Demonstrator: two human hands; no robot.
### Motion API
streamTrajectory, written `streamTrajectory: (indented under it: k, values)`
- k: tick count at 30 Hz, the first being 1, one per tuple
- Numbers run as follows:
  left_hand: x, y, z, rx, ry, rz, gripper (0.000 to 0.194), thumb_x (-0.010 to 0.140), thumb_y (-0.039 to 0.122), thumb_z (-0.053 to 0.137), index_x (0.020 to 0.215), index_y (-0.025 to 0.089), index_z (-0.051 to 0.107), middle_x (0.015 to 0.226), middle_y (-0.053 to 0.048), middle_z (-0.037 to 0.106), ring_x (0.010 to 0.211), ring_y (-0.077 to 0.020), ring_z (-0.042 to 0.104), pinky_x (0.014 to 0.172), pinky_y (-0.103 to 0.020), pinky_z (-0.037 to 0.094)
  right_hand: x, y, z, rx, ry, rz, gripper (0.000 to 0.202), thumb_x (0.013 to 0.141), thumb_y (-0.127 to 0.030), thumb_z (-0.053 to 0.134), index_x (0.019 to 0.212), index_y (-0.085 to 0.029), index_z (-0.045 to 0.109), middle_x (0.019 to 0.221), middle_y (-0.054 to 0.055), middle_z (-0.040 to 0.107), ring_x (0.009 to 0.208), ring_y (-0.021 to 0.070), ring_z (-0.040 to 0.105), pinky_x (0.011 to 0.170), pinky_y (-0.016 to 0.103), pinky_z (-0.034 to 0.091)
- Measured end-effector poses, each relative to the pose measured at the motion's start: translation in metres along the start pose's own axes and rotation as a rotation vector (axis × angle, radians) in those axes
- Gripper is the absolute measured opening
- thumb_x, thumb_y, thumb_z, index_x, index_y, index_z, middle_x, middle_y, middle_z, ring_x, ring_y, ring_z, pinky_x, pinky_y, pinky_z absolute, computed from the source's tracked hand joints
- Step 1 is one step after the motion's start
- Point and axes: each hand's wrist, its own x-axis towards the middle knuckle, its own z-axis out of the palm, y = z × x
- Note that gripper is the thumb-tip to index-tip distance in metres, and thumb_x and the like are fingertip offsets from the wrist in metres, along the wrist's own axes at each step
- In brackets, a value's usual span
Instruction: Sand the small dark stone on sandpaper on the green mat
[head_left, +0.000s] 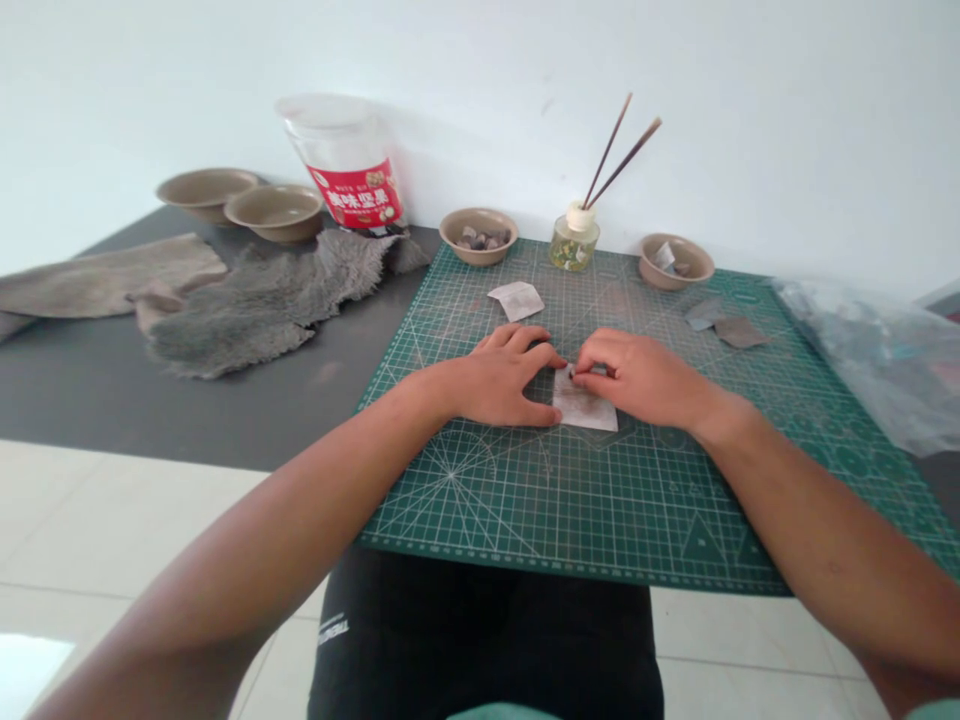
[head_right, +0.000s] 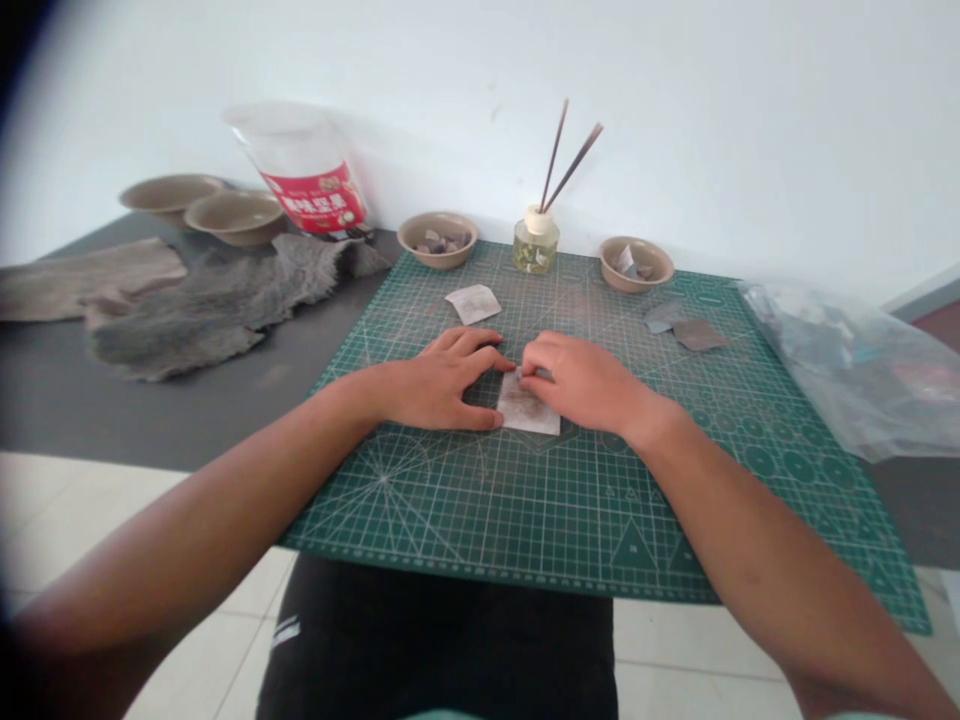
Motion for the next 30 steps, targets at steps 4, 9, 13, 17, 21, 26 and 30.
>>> streamTrajectory:
  k: [4, 9, 13, 17, 21, 26, 30]
  values:
    - [-0.0001, -0.0001, 0.0001, -0.005, -0.006, 0.011, 0.076, 0.081, 0.068, 0.057, 0.144, 0.027, 0.043, 0.158, -0.01, 0.026, 0.148, -0.0354, 0.014, 0.119, -0.051, 0.019, -0.0019, -0.0009, -0.0012, 0.058, -0.146, -0.005, 0.011, 0.09, -0.03, 0.062, 0.084, -0.021, 0.065, 0.088, 0.001, 0.064, 0.077, 0.0162, 0.059, 0.07, 0.029, 0.041]
    - [0.0004, -0.0006, 0.0012, 0.006, 0.009, 0.011, 0.077, 0.081, 0.069, 0.056, 0.144, 0.027, 0.044, 0.158, -0.01, 0.027, 0.149, -0.0352, 0.014, 0.12, -0.051, 0.018, -0.0012, 0.0032, -0.0028, 0.012, -0.039, 0.003, 0.01, 0.091, -0.027, 0.061, 0.085, -0.021, 0.064, 0.091, 0.003, 0.063, 0.084, 0.0182, 0.06, 0.075, 0.03, 0.041]
    - [0.0001, 0.0001, 0.0005, 0.003, 0.003, 0.01, 0.076, 0.082, 0.069, 0.057, 0.144, 0.027, 0.044, 0.158, -0.011, 0.026, 0.149, -0.035, 0.014, 0.119, -0.051, 0.018, -0.0028, 0.0045, -0.0057, 0.03, -0.126, 0.022, 0.011, 0.09, -0.03, 0.063, 0.084, -0.021, 0.065, 0.087, 0.002, 0.062, 0.078, 0.017, 0.059, 0.07, 0.029, 0.041]
    - [-0.0005, 0.0, -0.0007, 0.0, -0.005, 0.018, 0.076, 0.082, 0.069, 0.056, 0.144, 0.026, 0.044, 0.157, -0.011, 0.027, 0.148, -0.0348, 0.015, 0.119, -0.051, 0.019, -0.0034, -0.0019, 0.0005, 0.122, -0.124, -0.097, 0.011, 0.092, -0.026, 0.06, 0.083, -0.021, 0.065, 0.091, 0.002, 0.063, 0.082, 0.0165, 0.06, 0.074, 0.029, 0.042]
    - [-0.0003, -0.0006, -0.0005, 0.003, -0.002, 0.01, 0.076, 0.082, 0.07, 0.056, 0.144, 0.028, 0.043, 0.159, -0.011, 0.024, 0.149, -0.0344, 0.012, 0.12, -0.051, 0.018, -0.002, 0.0049, -0.0001, 0.0, -0.005, 0.025, 0.01, 0.091, -0.027, 0.061, 0.084, -0.021, 0.065, 0.088, 0.003, 0.062, 0.083, 0.0189, 0.059, 0.074, 0.032, 0.041]
    - [-0.0002, 0.0001, -0.0008, 0.004, -0.011, 0.014, 0.076, 0.081, 0.069, 0.056, 0.144, 0.027, 0.043, 0.158, -0.011, 0.026, 0.149, -0.0343, 0.014, 0.12, -0.05, 0.018, -0.0034, -0.0005, -0.0001, 0.148, -0.182, -0.082, 0.01, 0.091, -0.029, 0.062, 0.084, -0.022, 0.066, 0.091, 0.001, 0.064, 0.079, 0.0161, 0.06, 0.072, 0.029, 0.043]
    - [0.0001, -0.0006, -0.0002, 0.011, -0.007, 0.01, 0.076, 0.082, 0.069, 0.057, 0.144, 0.028, 0.043, 0.159, -0.01, 0.025, 0.149, -0.0349, 0.014, 0.119, -0.051, 0.018, -0.0002, -0.0001, 0.0019, 0.047, -0.014, -0.007, 0.009, 0.09, -0.027, 0.062, 0.085, -0.021, 0.066, 0.091, 0.003, 0.064, 0.086, 0.019, 0.06, 0.076, 0.032, 0.042]
